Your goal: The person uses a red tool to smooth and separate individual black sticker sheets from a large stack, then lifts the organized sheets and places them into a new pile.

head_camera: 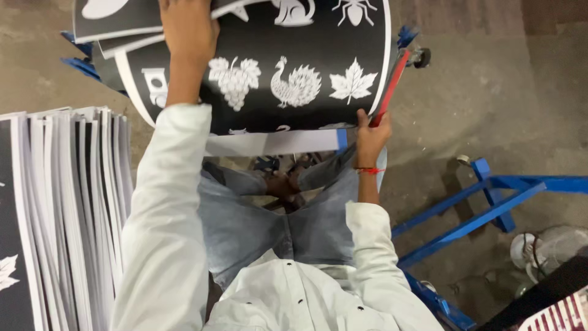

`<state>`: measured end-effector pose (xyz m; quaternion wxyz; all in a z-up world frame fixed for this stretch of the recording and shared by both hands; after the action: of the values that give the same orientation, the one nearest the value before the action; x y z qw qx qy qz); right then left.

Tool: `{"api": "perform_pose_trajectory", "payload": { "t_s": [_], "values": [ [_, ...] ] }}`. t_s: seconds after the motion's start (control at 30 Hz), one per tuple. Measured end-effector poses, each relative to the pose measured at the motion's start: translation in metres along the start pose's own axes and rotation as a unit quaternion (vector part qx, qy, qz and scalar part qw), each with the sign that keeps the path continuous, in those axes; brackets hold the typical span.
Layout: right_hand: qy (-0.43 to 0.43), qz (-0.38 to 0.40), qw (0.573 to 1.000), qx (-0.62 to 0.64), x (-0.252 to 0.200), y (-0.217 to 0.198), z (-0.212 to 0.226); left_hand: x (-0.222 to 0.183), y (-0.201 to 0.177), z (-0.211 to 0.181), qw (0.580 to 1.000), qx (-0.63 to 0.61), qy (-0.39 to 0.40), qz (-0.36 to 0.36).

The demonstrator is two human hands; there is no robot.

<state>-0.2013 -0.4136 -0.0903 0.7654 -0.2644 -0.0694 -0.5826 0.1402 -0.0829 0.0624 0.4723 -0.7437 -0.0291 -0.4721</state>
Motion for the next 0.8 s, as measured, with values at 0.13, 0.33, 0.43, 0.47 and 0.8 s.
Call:
{"api": "perform_pose_trajectory", "payload": {
  "t_s": [0.13,0.33,0.43,0.47,0.8],
  "values": [
    [0.04,-0.02,0.998,0.045,-0.026,0.014,-0.047,-0.034,-0.041,-0.027,0.999,-0.029,0.022,-0.012],
    [0.035,-0.038,0.997,0.055,-0.05,0.006,-0.045,-0.071,-0.091,-0.061,0.999,-0.004,0.032,0.008],
    [0.24,0.004,0.948,0.208,-0.051,0.013,-0.042,-0.059,-0.087,-0.055,0.998,-0.034,0.001,0.058],
    [0.321,0.023,0.909,0.265,-0.059,0.018,-0.039,-0.056,-0.078,-0.055,0.995,-0.046,-0.011,0.085],
    [0.317,0.298,0.844,0.315,-0.167,0.096,0.135,-0.096,-0.06,-0.098,0.985,0.009,0.157,0.078]
  ]
}}
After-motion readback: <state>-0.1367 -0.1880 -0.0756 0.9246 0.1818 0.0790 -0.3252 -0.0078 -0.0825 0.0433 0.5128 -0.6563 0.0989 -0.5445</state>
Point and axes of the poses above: each hand's wrist, its own x-axis towards the middle knuckle, its own y-axis out of the palm, z = x × y, the point moved 7 cm from there along x, towards the middle knuckle, and after that the axes turned 12 degrees about -z, right-handed, at the moved point
